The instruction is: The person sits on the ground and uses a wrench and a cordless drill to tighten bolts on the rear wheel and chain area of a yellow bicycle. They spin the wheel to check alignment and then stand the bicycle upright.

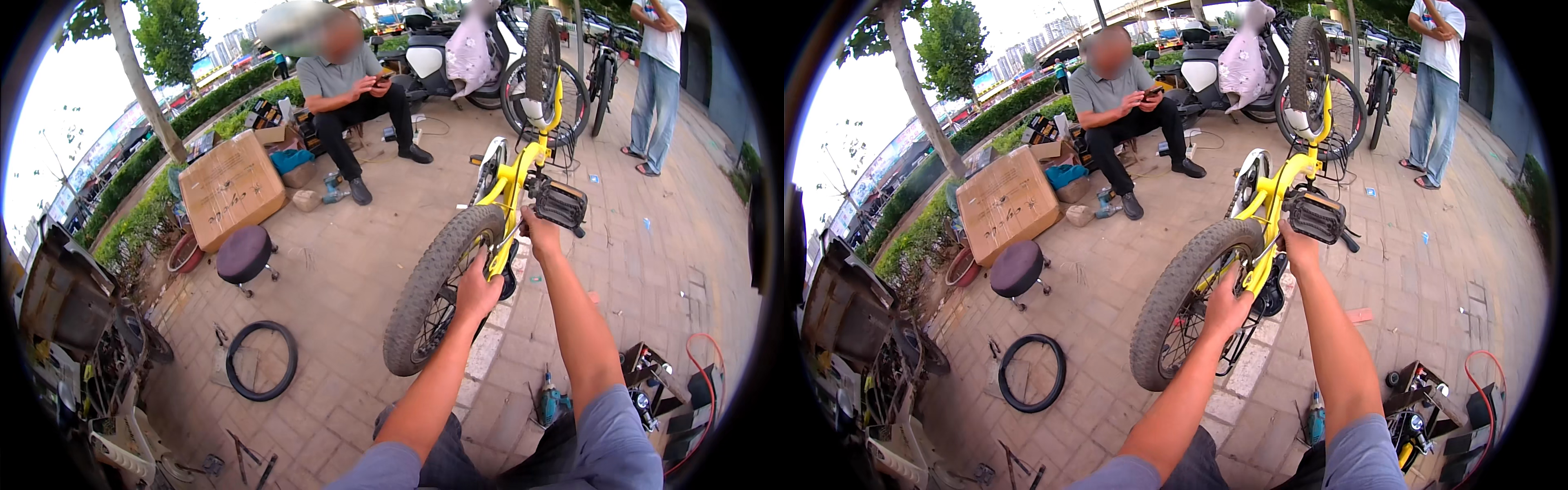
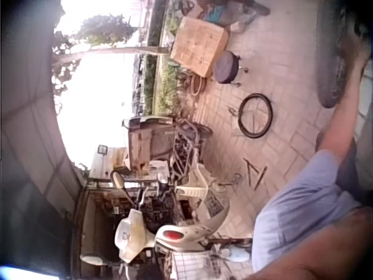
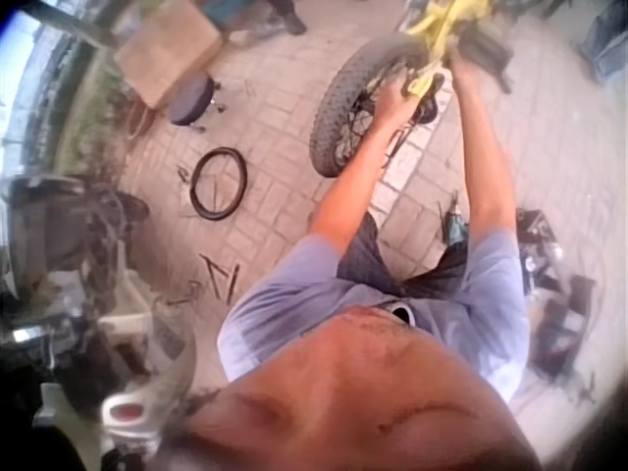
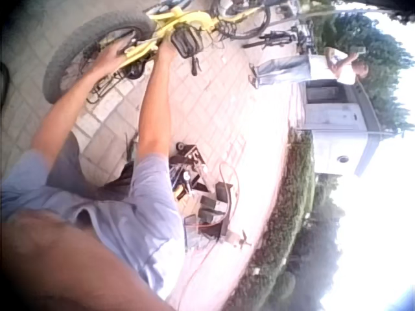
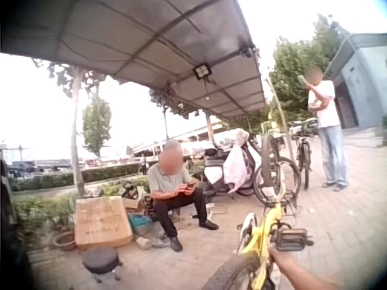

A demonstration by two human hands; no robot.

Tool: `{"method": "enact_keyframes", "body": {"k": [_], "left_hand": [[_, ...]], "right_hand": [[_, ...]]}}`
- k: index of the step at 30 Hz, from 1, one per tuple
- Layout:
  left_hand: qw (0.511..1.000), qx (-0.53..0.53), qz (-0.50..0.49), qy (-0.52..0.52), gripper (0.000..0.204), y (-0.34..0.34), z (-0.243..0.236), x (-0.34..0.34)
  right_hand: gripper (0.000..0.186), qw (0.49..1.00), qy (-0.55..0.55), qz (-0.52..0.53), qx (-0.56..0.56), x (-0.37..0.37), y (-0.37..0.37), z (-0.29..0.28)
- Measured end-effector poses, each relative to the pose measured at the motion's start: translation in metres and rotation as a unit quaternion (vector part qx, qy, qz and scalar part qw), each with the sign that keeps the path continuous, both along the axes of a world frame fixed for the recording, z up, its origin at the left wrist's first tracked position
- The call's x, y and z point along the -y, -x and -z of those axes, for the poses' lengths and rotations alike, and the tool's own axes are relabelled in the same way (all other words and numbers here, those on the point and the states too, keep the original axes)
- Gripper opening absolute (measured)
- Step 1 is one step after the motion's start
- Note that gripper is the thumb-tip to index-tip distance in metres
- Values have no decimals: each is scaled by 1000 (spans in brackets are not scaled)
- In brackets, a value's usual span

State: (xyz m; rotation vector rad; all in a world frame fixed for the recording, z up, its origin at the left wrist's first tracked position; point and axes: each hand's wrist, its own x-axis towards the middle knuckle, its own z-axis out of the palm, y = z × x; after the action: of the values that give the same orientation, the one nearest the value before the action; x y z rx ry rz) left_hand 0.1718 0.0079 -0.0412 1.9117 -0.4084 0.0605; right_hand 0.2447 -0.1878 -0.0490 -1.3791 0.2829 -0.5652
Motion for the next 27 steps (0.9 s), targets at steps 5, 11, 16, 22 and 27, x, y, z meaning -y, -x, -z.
{"method": "enact_keyframes", "body": {"k": [5,11,16,22,27], "left_hand": [[996,80,-12,32,57,-13,28,-13],[995,43,14,88,59,-9,26,-6],[961,-115,77,241,59,9,-14,-24],[999,7,-35,-41,37,29,-26,-34],[985,83,-84,-128,28,27,-17,-50]], "right_hand": [[16,993,-63,95,-11,24,33,29],[27,913,235,-11,-334,73,129,168],[40,683,439,-170,-558,61,185,234],[37,917,303,-84,-247,10,123,144],[28,924,193,-311,-106,-72,119,37]]}}
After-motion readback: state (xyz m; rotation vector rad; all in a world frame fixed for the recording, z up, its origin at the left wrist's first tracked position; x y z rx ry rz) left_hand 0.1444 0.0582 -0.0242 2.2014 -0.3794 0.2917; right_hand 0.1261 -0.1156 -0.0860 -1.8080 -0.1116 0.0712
